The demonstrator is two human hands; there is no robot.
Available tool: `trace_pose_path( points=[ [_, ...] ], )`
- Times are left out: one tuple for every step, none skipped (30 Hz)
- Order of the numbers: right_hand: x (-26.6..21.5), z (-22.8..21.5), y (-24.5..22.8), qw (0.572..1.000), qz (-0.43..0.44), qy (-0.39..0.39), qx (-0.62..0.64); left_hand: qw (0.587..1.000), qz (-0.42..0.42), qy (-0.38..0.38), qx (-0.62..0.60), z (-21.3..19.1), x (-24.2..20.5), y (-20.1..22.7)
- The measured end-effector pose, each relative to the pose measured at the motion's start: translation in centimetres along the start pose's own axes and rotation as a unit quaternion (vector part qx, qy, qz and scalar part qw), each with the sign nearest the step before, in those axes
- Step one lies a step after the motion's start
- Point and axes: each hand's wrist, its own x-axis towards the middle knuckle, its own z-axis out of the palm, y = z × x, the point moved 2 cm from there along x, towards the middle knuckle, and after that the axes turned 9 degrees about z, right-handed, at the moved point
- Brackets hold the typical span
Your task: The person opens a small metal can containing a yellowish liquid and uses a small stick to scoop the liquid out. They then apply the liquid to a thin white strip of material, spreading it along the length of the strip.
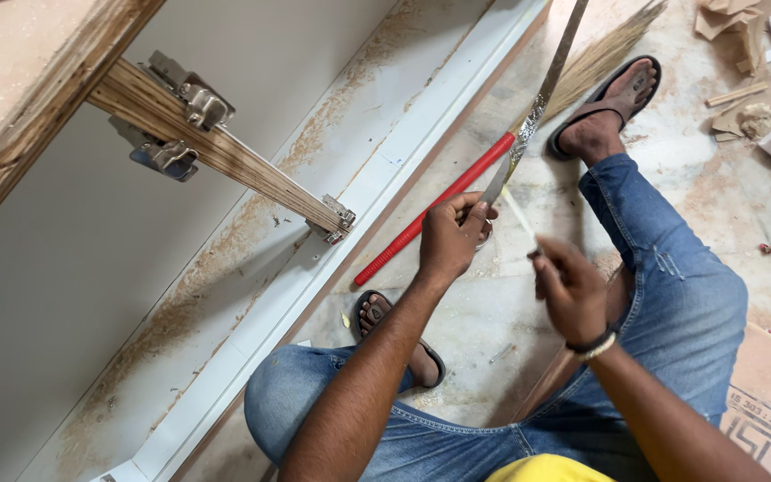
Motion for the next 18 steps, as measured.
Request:
trace_pose_path(
  points=[
    [1.2, -0.8, -0.3, 1.000, 0.008, 0.002, -0.004, 1.000, 0.005, 0.000, -0.008, 0.1, 0.0, 0.0],
    [2.7, -1.4, -0.6, 1.000, 0.015, 0.003, -0.009, 1.000, 0.006, 0.001, -0.009, 0.2, -0.1, -0.1],
    [4.3, -1.7, -1.1, 1.000, 0.025, 0.004, -0.019, 1.000, 0.009, 0.001, -0.008, 0.3, -0.2, 0.0],
    [5.9, -2.0, -1.6, 0.999, 0.034, 0.004, -0.030, 1.000, 0.013, 0.002, -0.008, 0.3, -0.2, 0.1],
    [7.0, -2.3, -2.1, 0.998, 0.044, 0.002, -0.041, 1.000, 0.009, 0.001, -0.002, 0.3, -0.3, 0.1],
    [7.8, -2.4, -2.6, 0.998, 0.055, -0.015, -0.007, 1.000, 0.005, 0.000, 0.004, 0.3, -0.4, 0.1],
    [8.3, -2.5, -3.0, 0.997, 0.067, -0.034, 0.026, 1.000, 0.000, 0.000, 0.009, 0.3, -0.4, 0.1],
    [8.7, -2.4, -3.3, 0.994, 0.078, -0.052, 0.059, 1.000, 0.003, -0.003, 0.011, 0.3, -0.4, 0.1],
    [8.6, -2.4, -3.6, 0.993, 0.085, -0.059, 0.051, 1.000, 0.005, -0.007, 0.013, 0.3, -0.5, 0.1],
    [8.5, -2.2, -3.7, 0.993, 0.092, -0.065, 0.043, 1.000, 0.007, -0.011, 0.014, 0.3, -0.4, 0.0],
    [8.3, -2.1, -3.8, 0.992, 0.100, -0.071, 0.034, 1.000, 0.011, -0.009, 0.008, 0.3, -0.5, -0.1],
    [8.1, -2.0, -3.9, 0.991, 0.105, -0.075, 0.033, 1.000, 0.014, -0.008, 0.003, 0.4, -0.5, -0.1],
    [7.8, -1.7, -4.0, 0.991, 0.108, -0.078, 0.034, 1.000, 0.019, -0.007, -0.002, 0.4, -0.4, -0.1],
    [7.5, -1.5, -4.1, 0.990, 0.111, -0.081, 0.034, 1.000, 0.018, -0.007, -0.001, 0.4, -0.4, -0.2],
    [7.2, -1.2, -4.1, 0.990, 0.113, -0.084, 0.027, 1.000, 0.018, -0.007, -0.001, 0.4, -0.3, -0.2],
    [6.9, -1.0, -4.2, 0.989, 0.114, -0.087, 0.019, 1.000, 0.017, -0.006, -0.001, 0.5, -0.3, -0.2],
    [6.7, -0.8, -4.2, 0.989, 0.115, -0.090, 0.012, 1.000, 0.015, -0.007, 0.004, 0.5, -0.3, -0.3],
    [6.5, -0.7, -4.3, 0.989, 0.112, -0.097, 0.014, 1.000, 0.013, -0.007, 0.008, 0.5, -0.3, -0.4]
  ],
)
